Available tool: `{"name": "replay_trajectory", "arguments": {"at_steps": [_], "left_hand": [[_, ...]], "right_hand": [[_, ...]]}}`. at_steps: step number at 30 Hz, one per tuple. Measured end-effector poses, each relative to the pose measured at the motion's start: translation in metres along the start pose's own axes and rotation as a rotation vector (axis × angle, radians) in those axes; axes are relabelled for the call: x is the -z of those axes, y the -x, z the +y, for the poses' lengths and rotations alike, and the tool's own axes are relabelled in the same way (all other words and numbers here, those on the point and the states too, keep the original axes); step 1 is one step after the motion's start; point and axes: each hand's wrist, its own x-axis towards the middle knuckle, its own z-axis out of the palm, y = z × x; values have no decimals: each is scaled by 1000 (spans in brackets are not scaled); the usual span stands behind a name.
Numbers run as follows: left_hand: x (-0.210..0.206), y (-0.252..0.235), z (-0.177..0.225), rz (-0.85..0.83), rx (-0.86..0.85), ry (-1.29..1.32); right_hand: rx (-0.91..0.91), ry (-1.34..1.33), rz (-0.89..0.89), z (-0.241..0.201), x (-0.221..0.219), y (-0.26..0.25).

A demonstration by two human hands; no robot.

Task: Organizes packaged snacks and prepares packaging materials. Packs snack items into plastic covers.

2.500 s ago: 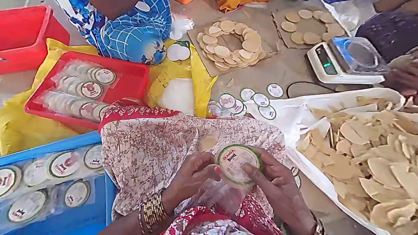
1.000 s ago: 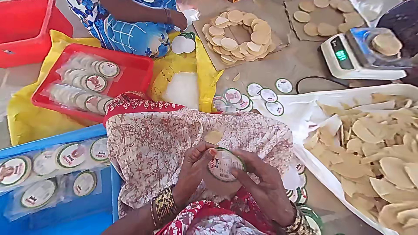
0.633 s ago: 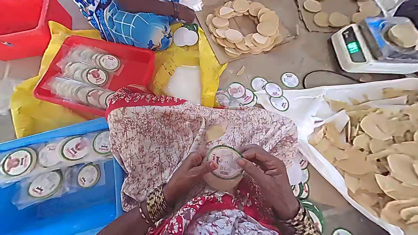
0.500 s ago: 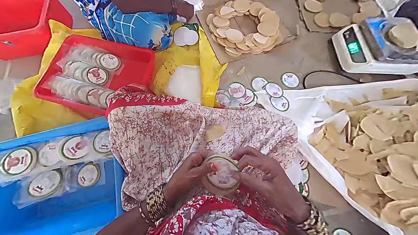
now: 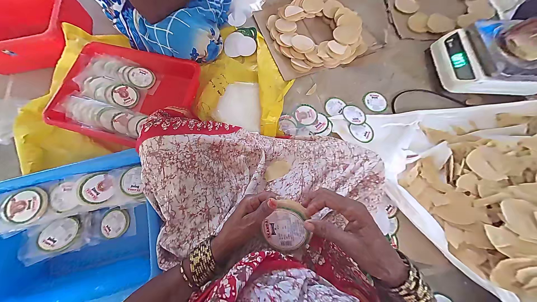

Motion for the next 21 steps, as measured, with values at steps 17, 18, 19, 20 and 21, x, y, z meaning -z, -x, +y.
{"name": "replay_trajectory", "arguments": {"at_steps": [17, 18, 19, 20, 21], "left_hand": [[7, -48, 5, 138, -603, -390], [6, -47, 10, 110, -612, -380], [5, -46, 15, 87, -617, -375], [4, -46, 19, 73, -618, -373], [3, -46, 20, 71, -613, -367]], "right_hand": [[257, 797, 173, -21, 12, -26], [250, 803, 142, -20, 14, -28], [253, 823, 120, -19, 16, -29], [272, 838, 113, -18, 16, -30], [292, 844, 117, -18, 16, -31]]}}
